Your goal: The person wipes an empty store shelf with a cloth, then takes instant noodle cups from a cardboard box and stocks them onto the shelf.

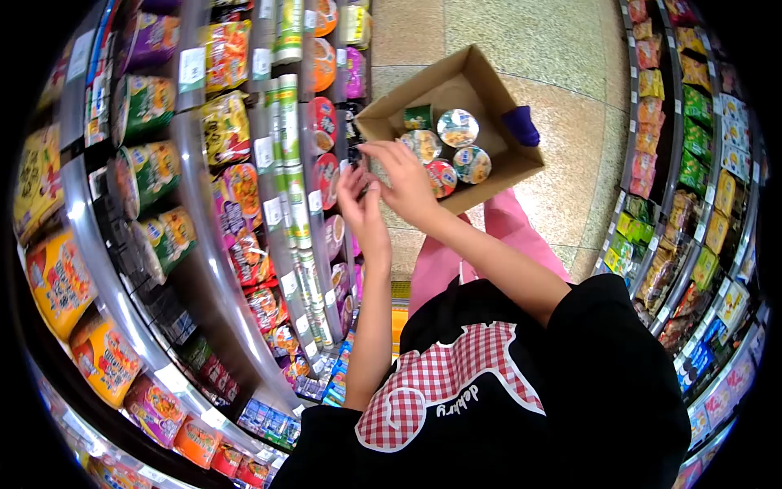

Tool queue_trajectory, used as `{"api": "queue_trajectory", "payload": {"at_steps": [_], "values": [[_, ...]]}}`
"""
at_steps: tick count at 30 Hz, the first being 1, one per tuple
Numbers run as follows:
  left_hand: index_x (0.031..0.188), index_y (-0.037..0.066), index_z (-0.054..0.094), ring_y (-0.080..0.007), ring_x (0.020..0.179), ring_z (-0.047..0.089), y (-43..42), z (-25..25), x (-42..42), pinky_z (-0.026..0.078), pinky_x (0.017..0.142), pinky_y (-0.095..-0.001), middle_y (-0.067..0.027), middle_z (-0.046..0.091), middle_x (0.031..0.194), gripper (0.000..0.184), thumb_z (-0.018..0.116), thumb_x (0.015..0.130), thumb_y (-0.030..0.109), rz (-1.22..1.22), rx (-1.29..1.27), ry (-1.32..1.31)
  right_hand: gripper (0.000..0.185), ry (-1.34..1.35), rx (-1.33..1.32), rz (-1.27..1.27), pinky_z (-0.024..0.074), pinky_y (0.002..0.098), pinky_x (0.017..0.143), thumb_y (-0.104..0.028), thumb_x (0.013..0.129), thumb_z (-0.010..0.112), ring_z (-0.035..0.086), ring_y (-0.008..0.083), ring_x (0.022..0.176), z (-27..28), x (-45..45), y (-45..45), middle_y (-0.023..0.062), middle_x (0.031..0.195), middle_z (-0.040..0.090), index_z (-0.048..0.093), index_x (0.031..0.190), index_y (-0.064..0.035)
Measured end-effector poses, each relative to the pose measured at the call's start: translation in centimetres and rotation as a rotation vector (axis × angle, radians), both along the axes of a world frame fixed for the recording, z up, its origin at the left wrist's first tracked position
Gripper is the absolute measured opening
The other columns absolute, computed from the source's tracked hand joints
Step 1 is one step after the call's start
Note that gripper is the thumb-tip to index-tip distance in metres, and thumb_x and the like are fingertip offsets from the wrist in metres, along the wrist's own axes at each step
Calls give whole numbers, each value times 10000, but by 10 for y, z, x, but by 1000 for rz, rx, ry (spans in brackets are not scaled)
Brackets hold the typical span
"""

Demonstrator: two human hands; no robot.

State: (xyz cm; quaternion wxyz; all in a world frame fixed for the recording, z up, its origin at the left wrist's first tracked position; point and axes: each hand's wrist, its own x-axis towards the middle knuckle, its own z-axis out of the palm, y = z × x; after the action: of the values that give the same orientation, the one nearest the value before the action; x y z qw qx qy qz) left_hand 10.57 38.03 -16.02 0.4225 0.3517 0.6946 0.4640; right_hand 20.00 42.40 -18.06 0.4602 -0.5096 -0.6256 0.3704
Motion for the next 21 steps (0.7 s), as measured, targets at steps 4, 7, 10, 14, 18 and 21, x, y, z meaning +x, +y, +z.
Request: {"api": "queue_trajectory", "payload": {"at_steps": [4,7,10,14,18,21], "values": [[1405,-19,450,-223,1245,521,-1,-59,48,417,1027,-358,-162,559,1325,538,612,943,204,-155,-257,-115,474,-111,-130,-147,465,451,959,35,793,653,576,390,1128,-60,66,-11,164,1195,621,593,1254,-58],[1418,-27,441,-226,1232,532,7,-100,82,419,1013,-357,-168,568,1320,605,641,917,247,-169,-471,-272,484,-199,-250,-230,474,436,964,52,797,616,576,413,1134,-109,106,-12,190,1217,612,585,1268,-57],[1437,-49,415,-237,1228,538,15,-166,97,416,1015,-340,-190,540,1382,692,672,871,254,-203,-515,-206,542,-199,-404,-252,487,432,971,53,777,604,595,414,1126,-165,137,-10,198,1235,621,570,1307,-52],[1451,-54,397,-275,1249,520,40,-203,111,388,1053,-335,-178,506,1415,720,637,804,151,-123,-581,-196,628,-135,-568,-268,476,431,993,53,740,572,599,388,1150,-236,157,-2,217,1279,607,546,1359,-49],[1345,17,453,-265,1154,533,56,-269,100,439,942,-330,-129,532,1322,652,615,727,147,-121,-561,-348,663,-92,-640,-271,446,420,1038,26,735,552,566,394,1219,-284,164,7,244,1329,585,537,1393,-55],[1488,43,357,-291,1266,462,64,-274,102,376,1034,-417,-133,499,1388,854,618,687,185,-147,-634,-365,647,-69,-774,-236,440,415,1047,-14,751,565,554,391,1244,-300,165,14,250,1317,595,540,1396,-62]]}}
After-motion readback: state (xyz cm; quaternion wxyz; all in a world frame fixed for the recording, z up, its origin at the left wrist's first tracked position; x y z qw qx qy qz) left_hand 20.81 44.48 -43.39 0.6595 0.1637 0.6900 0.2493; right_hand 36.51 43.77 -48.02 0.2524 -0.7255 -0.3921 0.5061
